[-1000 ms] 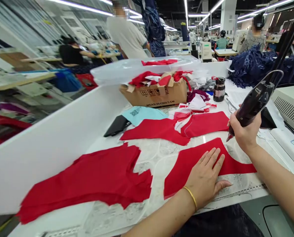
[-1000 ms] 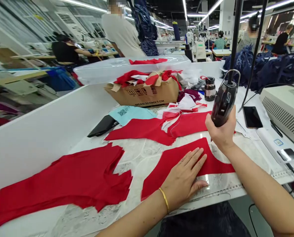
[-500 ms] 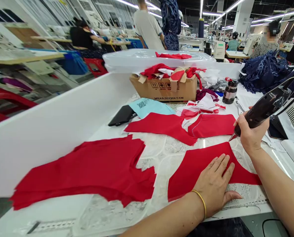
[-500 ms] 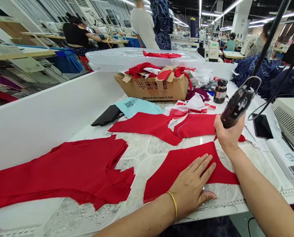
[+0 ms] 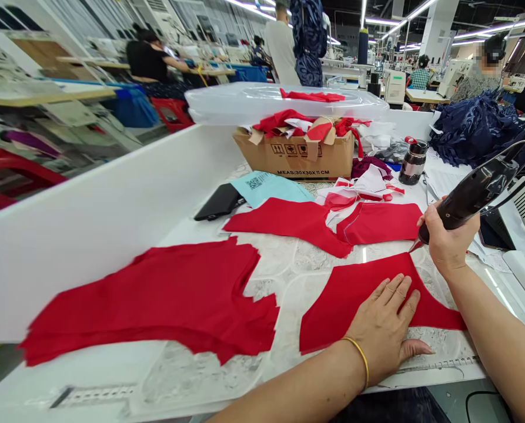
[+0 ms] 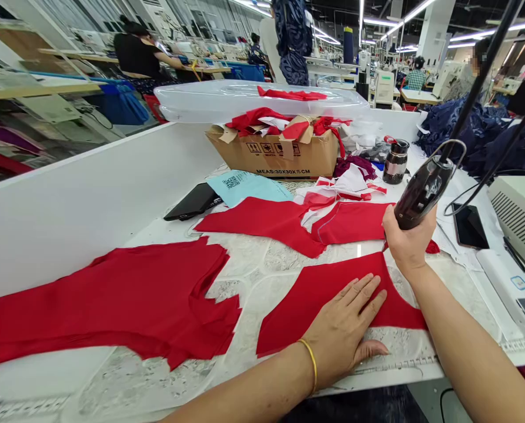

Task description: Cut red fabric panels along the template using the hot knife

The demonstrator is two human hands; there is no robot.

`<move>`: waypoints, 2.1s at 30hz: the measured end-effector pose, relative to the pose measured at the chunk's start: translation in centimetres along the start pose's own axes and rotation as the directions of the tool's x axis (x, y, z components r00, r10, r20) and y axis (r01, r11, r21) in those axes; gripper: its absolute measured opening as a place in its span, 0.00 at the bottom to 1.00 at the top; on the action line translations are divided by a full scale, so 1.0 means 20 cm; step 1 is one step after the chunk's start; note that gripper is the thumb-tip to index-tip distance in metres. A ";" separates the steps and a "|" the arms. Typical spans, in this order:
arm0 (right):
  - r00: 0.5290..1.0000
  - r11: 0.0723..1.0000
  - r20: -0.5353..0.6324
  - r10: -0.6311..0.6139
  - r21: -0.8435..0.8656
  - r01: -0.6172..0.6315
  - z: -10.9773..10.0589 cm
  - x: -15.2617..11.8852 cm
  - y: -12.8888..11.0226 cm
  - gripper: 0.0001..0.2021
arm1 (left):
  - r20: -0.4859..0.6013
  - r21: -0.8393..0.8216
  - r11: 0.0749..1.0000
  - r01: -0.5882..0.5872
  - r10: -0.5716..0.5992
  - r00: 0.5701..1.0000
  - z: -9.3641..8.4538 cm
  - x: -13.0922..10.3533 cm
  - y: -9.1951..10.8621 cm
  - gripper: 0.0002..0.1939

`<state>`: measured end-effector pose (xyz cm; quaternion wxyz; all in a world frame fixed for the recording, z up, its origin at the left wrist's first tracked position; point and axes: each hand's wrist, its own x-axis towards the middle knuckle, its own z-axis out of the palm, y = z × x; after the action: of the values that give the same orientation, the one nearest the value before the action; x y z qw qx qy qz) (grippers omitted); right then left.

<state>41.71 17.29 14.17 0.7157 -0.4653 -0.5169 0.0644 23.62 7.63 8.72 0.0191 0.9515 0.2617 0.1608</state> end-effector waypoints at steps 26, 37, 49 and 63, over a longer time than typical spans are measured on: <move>0.962 0.850 0.250 0.108 0.478 -0.219 0.32 -0.39 -0.58 0.16 | -0.175 0.103 0.981 0.164 -0.144 0.974 -0.09 -0.40 0.09 0.44; 0.904 0.801 0.415 0.099 0.506 -0.320 0.48 -0.56 -0.66 0.13 | -0.195 0.008 0.994 0.108 -0.104 0.975 -0.06 -0.39 0.06 0.43; 0.896 0.753 0.426 0.129 0.546 -0.368 0.33 -0.53 -0.73 0.14 | -0.249 0.020 0.987 0.158 -0.149 0.957 -0.07 -0.38 0.07 0.41; 0.927 0.783 0.356 0.114 0.542 -0.304 0.45 -0.58 -0.67 0.14 | -0.257 0.005 0.987 0.161 -0.154 0.954 -0.05 -0.38 0.08 0.40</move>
<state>23.96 8.66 16.45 0.7240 -0.2602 -0.5196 0.3717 17.89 2.41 7.59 -0.0142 0.8990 0.3390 0.2767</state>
